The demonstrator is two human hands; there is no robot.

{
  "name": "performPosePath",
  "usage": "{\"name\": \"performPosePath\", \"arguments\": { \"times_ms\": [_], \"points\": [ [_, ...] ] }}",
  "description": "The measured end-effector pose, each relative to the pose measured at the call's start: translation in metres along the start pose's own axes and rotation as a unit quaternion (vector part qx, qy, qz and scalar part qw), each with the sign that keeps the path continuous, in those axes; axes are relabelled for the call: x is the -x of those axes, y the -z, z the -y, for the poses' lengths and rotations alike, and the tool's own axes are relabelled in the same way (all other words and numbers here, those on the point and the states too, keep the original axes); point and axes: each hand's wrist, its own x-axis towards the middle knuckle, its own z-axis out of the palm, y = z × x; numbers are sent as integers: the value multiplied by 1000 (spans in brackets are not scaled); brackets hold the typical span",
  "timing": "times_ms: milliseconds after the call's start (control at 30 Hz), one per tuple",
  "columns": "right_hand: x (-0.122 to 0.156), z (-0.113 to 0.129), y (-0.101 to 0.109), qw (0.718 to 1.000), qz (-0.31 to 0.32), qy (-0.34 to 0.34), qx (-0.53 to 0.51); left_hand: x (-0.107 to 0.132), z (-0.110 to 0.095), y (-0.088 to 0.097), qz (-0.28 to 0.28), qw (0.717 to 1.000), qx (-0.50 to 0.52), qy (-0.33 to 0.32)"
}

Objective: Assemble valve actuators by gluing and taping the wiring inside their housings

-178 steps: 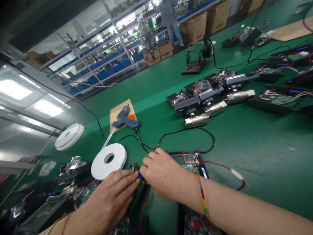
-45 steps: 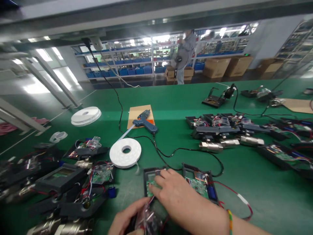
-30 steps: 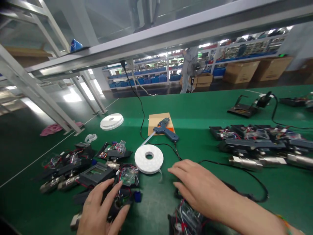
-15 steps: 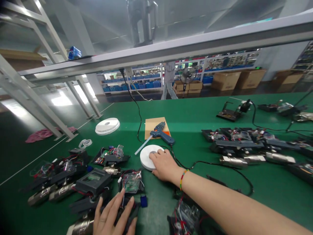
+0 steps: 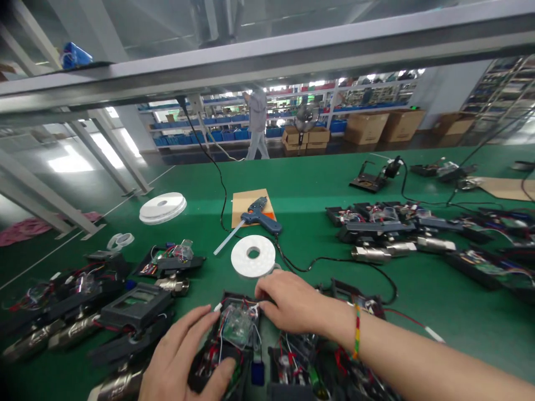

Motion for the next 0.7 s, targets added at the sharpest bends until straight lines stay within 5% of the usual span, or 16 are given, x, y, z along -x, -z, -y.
{"name": "performPosePath", "arguments": {
  "times_ms": [167, 267, 400, 533, 700],
  "points": [
    [-4, 4, -11, 998, 46, 47, -12, -76, -21, 2, 324, 944, 6, 56],
    [-10, 0, -16, 996, 66, 59, -11, -95, -25, -3, 397, 917, 22, 39],
    [-14, -6, -17, 994, 83, 64, -12, -83, 3, 5, 396, 902, 151, 85],
    [-15, -8, -17, 995, 88, 53, -3, -54, 36, 16, 328, 863, 345, 170],
    [-16, -3, -19, 994, 96, 41, 28, -30, 43, 21, 244, 931, 269, 37]
  ]
}}
